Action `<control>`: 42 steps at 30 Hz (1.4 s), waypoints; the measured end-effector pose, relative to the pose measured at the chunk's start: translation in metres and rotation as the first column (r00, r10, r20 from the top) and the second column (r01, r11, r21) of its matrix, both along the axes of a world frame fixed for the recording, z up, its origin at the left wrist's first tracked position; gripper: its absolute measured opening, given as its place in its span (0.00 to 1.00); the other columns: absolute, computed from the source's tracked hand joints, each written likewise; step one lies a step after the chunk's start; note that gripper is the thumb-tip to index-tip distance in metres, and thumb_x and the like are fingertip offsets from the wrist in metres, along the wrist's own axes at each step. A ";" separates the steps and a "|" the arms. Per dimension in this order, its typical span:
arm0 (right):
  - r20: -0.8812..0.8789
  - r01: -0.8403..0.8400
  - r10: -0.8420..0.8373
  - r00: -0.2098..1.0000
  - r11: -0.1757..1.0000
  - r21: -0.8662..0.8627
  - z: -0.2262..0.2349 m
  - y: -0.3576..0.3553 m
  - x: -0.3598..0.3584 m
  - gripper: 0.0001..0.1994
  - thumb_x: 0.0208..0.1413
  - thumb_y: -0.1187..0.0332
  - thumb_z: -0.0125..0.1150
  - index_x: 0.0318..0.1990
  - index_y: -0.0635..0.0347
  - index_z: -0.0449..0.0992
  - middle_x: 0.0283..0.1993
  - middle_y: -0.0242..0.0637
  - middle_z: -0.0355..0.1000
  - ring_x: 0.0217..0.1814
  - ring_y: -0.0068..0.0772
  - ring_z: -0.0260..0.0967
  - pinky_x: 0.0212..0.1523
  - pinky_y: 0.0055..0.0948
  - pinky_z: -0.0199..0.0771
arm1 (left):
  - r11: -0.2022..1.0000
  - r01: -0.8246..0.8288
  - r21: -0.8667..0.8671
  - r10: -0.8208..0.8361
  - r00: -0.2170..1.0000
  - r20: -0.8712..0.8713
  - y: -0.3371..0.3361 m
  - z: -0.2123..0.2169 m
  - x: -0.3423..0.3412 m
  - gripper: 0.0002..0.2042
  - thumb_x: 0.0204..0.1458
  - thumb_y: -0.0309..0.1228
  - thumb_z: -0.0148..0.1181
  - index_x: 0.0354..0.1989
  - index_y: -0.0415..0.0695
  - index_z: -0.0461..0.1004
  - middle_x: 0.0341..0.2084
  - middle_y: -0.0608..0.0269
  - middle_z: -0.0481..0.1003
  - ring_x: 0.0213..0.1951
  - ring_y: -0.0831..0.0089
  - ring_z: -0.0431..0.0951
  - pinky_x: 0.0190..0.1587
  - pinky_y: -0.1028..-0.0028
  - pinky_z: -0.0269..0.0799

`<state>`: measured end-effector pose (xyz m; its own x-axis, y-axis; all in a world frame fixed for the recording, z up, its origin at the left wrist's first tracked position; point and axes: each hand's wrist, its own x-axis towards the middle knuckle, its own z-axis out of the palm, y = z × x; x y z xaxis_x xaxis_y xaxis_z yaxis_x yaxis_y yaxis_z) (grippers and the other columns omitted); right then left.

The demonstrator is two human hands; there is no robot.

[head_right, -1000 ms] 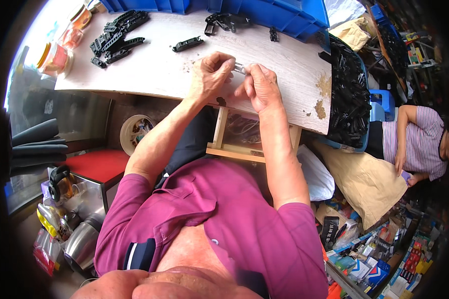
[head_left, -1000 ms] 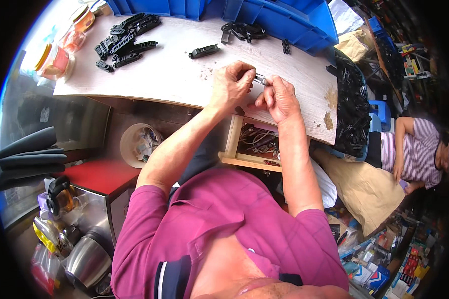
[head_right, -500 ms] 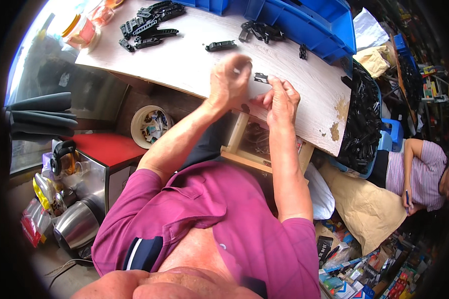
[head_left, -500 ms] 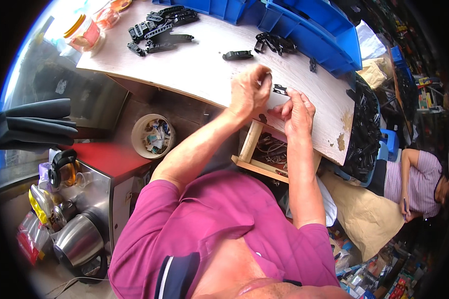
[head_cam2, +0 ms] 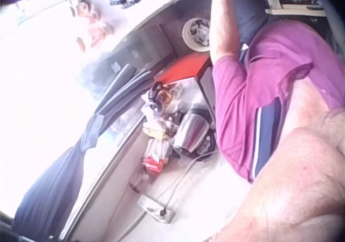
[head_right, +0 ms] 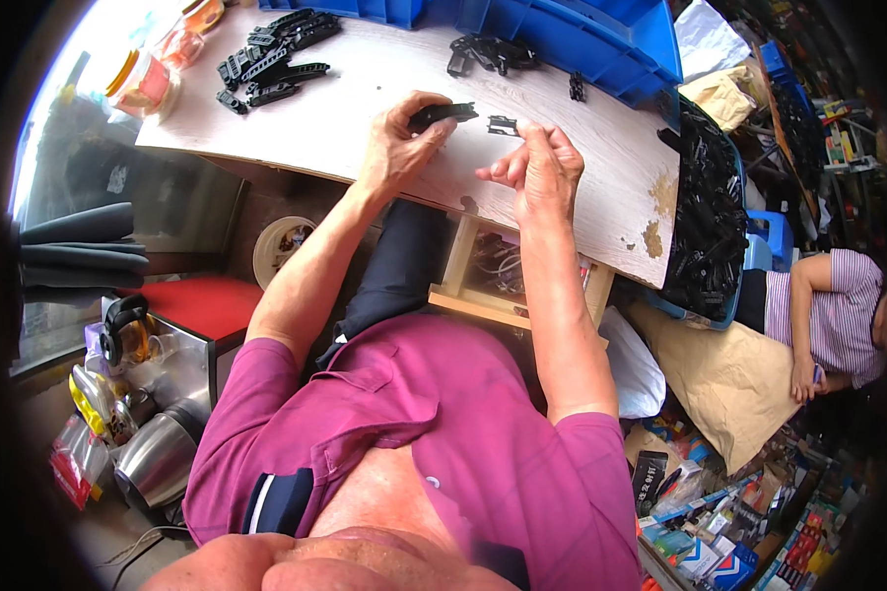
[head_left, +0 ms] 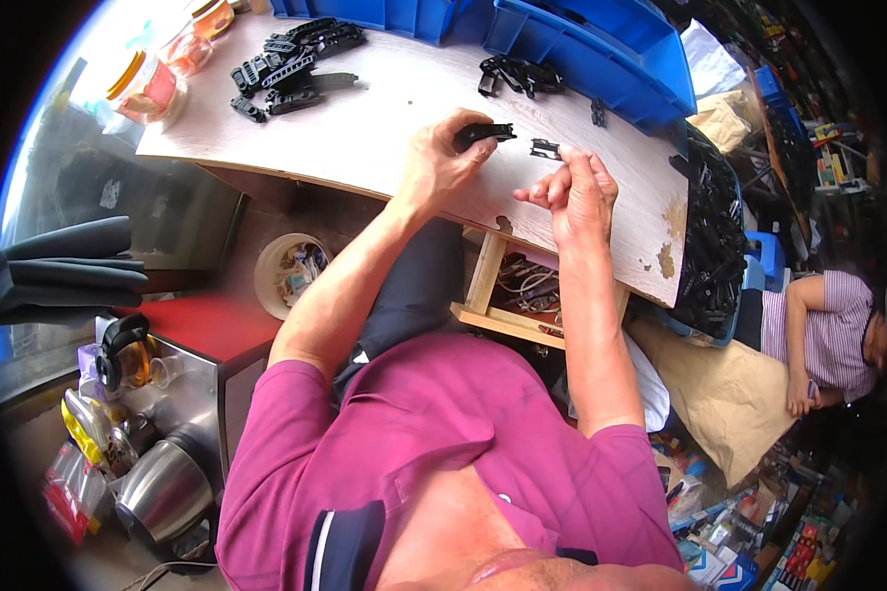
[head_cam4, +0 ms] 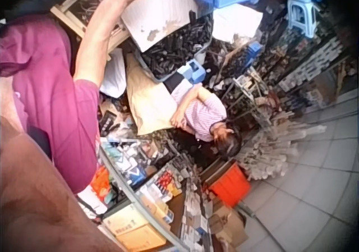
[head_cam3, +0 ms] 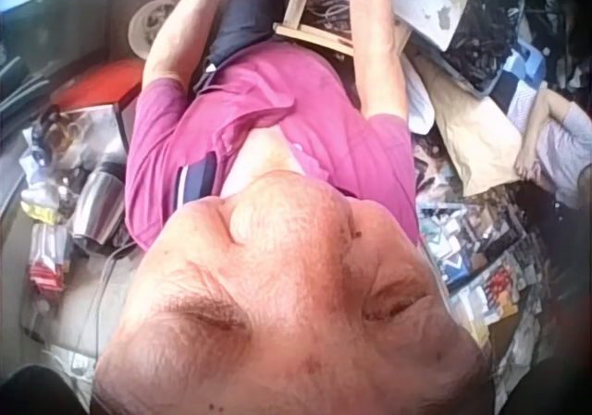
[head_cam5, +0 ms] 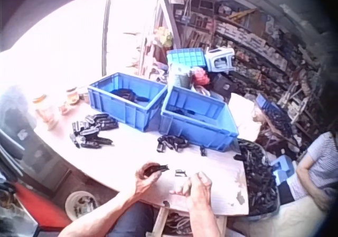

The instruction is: The person assembles small black plastic components by hand at a workbench, then places the assembled components into a large white bag.

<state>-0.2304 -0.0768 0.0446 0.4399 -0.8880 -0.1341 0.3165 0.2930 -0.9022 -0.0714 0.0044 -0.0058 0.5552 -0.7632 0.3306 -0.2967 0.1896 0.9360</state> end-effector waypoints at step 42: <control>-0.567 -0.059 -0.052 0.822 0.983 -0.175 -0.010 -0.042 0.081 0.11 0.52 0.63 0.67 0.37 0.59 0.74 0.15 0.33 0.65 0.13 0.24 0.66 0.13 0.29 0.76 | 0.992 -0.014 -0.128 -0.054 0.857 -0.512 0.026 0.003 -0.007 0.15 0.55 0.28 0.63 0.49 0.37 0.71 0.22 0.66 0.73 0.21 0.81 0.73 0.26 0.80 0.75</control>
